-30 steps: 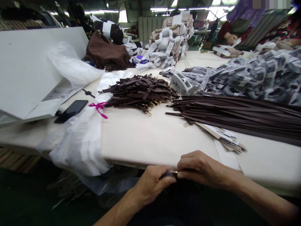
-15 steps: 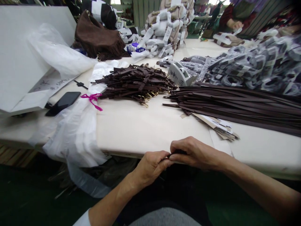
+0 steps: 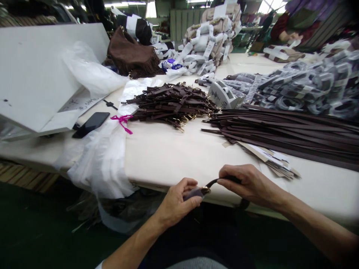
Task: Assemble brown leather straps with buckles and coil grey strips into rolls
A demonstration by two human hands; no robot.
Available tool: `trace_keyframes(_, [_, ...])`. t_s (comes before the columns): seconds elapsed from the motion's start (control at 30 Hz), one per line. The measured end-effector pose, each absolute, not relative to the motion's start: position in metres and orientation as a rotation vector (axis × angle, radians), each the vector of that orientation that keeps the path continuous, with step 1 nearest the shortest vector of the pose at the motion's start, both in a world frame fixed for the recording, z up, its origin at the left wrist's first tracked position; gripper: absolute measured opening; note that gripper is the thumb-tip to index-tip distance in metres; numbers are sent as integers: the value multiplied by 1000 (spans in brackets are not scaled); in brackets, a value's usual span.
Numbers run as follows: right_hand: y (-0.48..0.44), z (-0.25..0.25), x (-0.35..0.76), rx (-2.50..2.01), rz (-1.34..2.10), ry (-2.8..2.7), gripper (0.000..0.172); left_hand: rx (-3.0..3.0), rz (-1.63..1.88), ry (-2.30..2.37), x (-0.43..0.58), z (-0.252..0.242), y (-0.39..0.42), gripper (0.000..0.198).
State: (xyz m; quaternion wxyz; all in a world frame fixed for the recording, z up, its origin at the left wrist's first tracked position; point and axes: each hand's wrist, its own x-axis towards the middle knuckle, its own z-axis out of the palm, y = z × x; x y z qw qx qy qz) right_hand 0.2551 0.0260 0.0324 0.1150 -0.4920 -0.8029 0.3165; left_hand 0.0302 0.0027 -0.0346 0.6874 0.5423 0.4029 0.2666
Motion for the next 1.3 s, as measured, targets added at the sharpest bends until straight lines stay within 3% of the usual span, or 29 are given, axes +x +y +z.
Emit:
trace_keyframes(0.07, [26, 33, 255, -1450, 943, -2377, 17, 1217, 579, 953, 26, -34, 2, 30])
trace_keyframes(0.27, [20, 32, 239, -1386, 930, -2574, 14, 1372, 573, 1086, 30, -27, -1, 31])
trace_keyframes(0.5, [13, 22, 230, -1064, 536, -2882, 16, 1223, 568, 959, 34, -30, -3, 36])
trace_keyframes(0.73, [15, 15, 230, -943, 393, -2866, 16, 1205, 626, 972, 31, -37, -6, 44])
trace_keyframes(0.87, [13, 22, 226, -774, 238, -2899, 20, 1439, 578, 1133, 25, -31, -4, 30])
trace_keyframes(1.03, [7, 28, 230, -461, -131, -2874, 27, 1469, 592, 1013, 20, -24, -3, 27])
trace_keyframes(1.13, [4, 33, 236, -366, -186, -2888, 27, 1255, 572, 873, 15, -24, -3, 38])
trace_keyframes(1.3, [2, 43, 240, -239, -189, -2878, 25, 1103, 486, 719, 7, -21, 4, 29])
